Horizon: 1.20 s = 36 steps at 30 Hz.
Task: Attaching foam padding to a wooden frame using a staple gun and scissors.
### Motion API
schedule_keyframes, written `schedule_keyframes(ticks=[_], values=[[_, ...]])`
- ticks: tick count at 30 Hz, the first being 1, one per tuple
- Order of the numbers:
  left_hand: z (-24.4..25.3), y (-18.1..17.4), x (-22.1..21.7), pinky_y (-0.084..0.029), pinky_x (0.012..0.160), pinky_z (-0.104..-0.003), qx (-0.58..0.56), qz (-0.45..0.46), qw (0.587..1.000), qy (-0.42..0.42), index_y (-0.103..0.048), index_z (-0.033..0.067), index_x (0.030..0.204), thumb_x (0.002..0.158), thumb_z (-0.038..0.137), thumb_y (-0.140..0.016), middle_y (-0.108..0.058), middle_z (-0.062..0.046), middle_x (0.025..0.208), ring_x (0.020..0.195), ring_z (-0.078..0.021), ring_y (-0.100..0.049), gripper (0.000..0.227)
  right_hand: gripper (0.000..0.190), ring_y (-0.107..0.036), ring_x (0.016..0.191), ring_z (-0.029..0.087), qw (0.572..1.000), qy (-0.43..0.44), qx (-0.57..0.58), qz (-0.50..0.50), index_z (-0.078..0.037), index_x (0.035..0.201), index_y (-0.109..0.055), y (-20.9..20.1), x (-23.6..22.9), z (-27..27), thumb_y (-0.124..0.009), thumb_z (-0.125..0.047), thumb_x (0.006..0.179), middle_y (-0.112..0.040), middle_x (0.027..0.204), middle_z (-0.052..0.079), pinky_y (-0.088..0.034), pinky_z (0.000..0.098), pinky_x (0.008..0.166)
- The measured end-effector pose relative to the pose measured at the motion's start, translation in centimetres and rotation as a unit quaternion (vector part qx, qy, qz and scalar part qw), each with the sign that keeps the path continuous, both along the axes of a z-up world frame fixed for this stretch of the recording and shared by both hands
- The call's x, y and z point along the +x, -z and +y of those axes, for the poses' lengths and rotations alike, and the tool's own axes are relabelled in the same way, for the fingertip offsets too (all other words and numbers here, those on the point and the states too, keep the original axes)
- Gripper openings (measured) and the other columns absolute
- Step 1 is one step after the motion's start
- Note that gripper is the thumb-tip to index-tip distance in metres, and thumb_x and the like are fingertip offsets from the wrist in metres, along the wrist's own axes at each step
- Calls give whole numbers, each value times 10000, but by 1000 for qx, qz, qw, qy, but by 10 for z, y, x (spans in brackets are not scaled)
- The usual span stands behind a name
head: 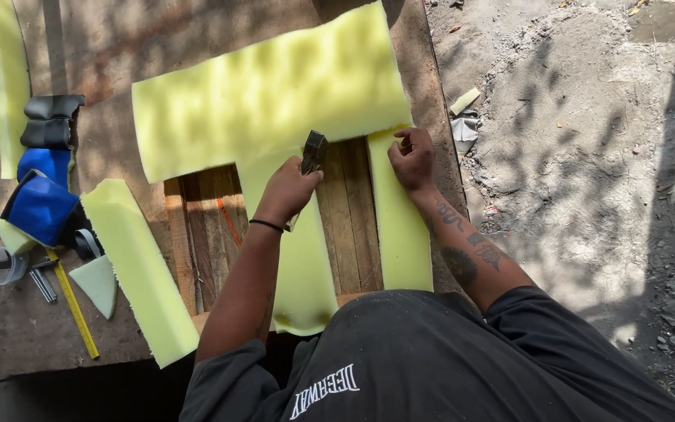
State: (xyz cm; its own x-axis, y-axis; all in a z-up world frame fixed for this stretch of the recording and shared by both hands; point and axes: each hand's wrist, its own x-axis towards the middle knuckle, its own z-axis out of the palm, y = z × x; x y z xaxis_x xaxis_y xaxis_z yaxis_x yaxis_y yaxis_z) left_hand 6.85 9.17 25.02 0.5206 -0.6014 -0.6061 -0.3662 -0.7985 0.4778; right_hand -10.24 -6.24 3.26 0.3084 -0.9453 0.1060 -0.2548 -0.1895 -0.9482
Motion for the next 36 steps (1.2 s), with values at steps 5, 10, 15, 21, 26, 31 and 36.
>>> schedule_keyframes(ticks=[5,10,15,21,26,31,36], values=[[96,57,31,-506,863,-579,44,-142,988,-49,-520,58,1162,907,303,-561,-568,-190,1046,1035,-426,-632,355,156,-613,998,378,953,-144,-155,218,-162,1036,-753,-49,9,-8,-717,-186,887,-515,1080,77,-514,501,794],[132,120,8,-362,1065,-611,30,-170,981,-93,-401,-10,1410,932,269,-595,-448,-271,1378,1293,-453,-455,587,299,-478,1218,392,903,-204,-116,359,-173,1168,-741,-63,24,-8,-715,-381,954,-424,1279,66,-404,506,939],[141,170,-4,-351,991,-576,-81,-384,913,-109,-424,47,1253,824,248,-636,-443,-185,1172,1149,-418,-457,518,150,-390,1214,385,955,-152,-67,246,-138,997,-740,-20,25,-14,-725,-281,953,-389,1246,28,-313,515,961],[142,172,3,-293,1026,-562,-68,-326,934,-127,-402,103,1251,783,289,-615,-425,-157,1213,1173,-418,-423,547,87,-443,1125,292,982,-155,-24,103,-255,987,-749,-17,16,-22,-775,-324,940,-413,1134,-2,-328,436,982],[108,157,-18,-337,1030,-526,-238,-413,871,-117,-463,105,1308,741,235,-727,-479,-137,1227,1182,-372,-494,639,74,-516,1086,287,975,-169,-61,131,-281,997,-780,-28,13,-34,-763,-339,954,-451,1172,5,-386,464,959],[3,152,-33,-375,1061,-434,-403,-330,853,23,-663,150,992,869,210,-714,-540,-14,1156,1228,-267,-565,145,66,-508,1146,336,936,-200,-147,251,-276,994,-803,-38,-9,-77,-778,-307,942,-456,1334,28,-442,533,933],[-96,197,-18,-296,1169,-439,-262,-249,913,190,-706,256,1118,966,493,-672,-470,62,1352,1451,-212,-402,283,145,-623,1097,422,959,-234,-62,147,-305,1062,-810,-12,-17,-103,-807,-308,917,-584,1357,104,-512,558,915]])
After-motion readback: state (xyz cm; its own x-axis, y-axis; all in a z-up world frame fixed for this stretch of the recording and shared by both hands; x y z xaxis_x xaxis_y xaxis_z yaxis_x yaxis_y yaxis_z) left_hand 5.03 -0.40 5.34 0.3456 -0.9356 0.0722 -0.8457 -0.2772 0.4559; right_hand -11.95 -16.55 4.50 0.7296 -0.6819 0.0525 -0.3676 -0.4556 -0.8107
